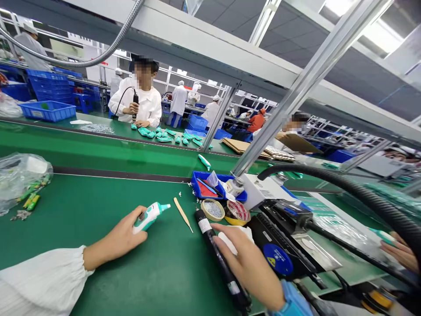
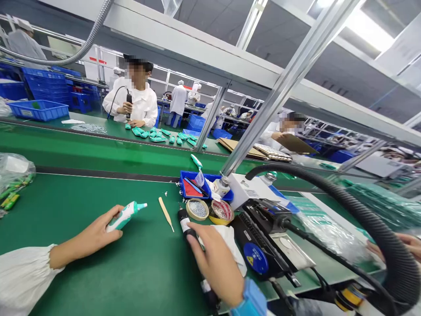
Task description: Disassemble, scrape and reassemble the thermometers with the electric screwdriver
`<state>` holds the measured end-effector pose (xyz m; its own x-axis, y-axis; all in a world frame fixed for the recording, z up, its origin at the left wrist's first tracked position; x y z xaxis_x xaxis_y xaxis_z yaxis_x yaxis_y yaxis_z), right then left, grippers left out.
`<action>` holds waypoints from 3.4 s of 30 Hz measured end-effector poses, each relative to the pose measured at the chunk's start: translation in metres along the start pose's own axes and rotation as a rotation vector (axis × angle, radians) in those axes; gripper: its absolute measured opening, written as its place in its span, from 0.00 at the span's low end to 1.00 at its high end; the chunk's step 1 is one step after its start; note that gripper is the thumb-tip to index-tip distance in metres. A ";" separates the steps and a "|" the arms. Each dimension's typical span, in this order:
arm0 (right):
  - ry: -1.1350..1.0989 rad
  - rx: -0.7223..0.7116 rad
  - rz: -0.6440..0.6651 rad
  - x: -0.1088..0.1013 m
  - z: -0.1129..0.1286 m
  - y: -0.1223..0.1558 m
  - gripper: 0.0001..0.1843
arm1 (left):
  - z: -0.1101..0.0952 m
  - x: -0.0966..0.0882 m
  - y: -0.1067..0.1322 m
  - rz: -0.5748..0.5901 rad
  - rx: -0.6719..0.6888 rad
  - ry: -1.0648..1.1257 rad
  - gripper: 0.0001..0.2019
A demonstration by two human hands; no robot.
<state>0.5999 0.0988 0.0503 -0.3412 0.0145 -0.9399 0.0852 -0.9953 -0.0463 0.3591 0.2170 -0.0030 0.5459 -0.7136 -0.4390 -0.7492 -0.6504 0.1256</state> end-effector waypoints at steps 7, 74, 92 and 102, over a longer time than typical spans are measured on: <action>0.823 -0.468 0.235 0.017 -0.043 0.002 0.24 | -0.011 0.028 -0.006 0.365 -0.242 0.605 0.20; -1.328 -0.307 -0.795 0.002 0.050 -0.048 0.08 | 0.007 0.053 -0.040 0.121 -0.134 1.382 0.18; -1.331 -0.309 -0.744 0.004 0.060 -0.045 0.10 | 0.009 0.054 -0.040 0.257 -0.182 1.330 0.23; -1.300 -0.476 -0.697 0.017 0.079 -0.057 0.08 | 0.008 0.057 -0.042 0.294 -0.182 1.293 0.25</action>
<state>0.5158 0.1484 0.0640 -0.9670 0.1051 0.2319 -0.2373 -0.7020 -0.6714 0.4184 0.2054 -0.0405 0.4105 -0.4989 0.7633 -0.8942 -0.3841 0.2298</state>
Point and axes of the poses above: each hand's wrist, its own y-axis away from the middle knuckle, its own x-axis out of the palm, z = x × y, the point moved 3 cm from there along -y, towards the middle knuckle, and after that the axes turned 14 degrees about z, right-handed, at the moved point
